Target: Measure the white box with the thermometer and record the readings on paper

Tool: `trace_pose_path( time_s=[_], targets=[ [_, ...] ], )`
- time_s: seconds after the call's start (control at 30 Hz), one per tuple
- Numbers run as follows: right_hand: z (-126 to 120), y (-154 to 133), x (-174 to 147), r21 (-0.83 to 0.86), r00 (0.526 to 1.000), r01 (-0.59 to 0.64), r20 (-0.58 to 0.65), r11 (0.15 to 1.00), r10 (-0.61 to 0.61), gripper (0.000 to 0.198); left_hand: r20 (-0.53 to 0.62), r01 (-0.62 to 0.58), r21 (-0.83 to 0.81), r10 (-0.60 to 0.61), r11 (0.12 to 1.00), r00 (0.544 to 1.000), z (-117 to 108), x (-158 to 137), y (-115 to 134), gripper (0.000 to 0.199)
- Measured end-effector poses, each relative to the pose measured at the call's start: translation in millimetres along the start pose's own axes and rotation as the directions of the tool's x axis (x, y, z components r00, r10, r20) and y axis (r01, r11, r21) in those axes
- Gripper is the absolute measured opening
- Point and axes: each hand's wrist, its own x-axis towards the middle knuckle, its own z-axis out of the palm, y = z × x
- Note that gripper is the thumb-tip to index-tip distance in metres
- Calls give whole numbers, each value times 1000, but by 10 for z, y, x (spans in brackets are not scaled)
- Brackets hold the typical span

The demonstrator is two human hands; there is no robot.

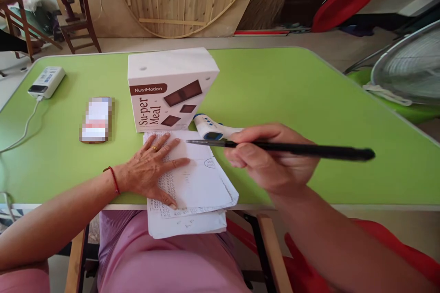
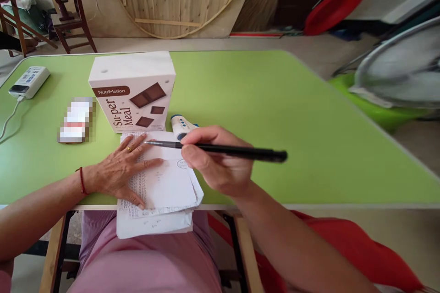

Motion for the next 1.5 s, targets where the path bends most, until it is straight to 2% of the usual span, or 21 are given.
trace_pose_path(
  time_s=[0.1,0.17,0.27,0.3,0.37,0.5,0.6,0.77,0.9,1.07,1.27,1.37,1.5],
  targets=[
    [113,35,179,270,992,16,115,963,-48,20,4,16,-18,-16,1000,1000,-4,6,9,113],
    [195,69,290,278,976,-50,216,959,-11,26,10,26,-24,-26,999,1000,-6,18,16,113],
    [336,160,378,177,938,-208,314,962,145,18,44,39,-21,-38,999,998,-23,39,42,114],
    [386,201,382,138,932,-250,304,958,199,15,64,49,-17,-48,999,997,-35,46,55,114],
    [479,296,359,88,939,-297,207,951,274,15,116,70,2,-70,998,991,-69,65,87,115],
    [581,478,241,97,948,-315,-11,944,318,17,237,81,64,-94,995,967,-177,121,186,116],
    [576,559,170,81,945,-324,-14,942,327,12,281,88,101,-114,991,953,-228,168,280,121],
    [538,595,173,-30,947,-321,20,947,321,12,198,108,123,-131,987,971,-110,167,340,128],
    [494,584,190,-11,944,-326,-47,945,325,10,111,86,68,-93,994,989,-1,107,295,125],
    [411,559,182,-186,965,-258,-90,948,245,9,63,72,31,-74,997,995,20,56,282,121],
    [340,556,124,-249,984,-153,47,956,170,1,16,67,-18,-66,998,998,83,24,299,126],
    [308,548,94,-277,983,-100,121,956,138,4,20,51,-12,-50,999,999,61,17,316,122],
    [283,499,101,-300,973,-86,178,950,144,8,18,49,23,-50,999,999,0,9,334,119]
  ],
)
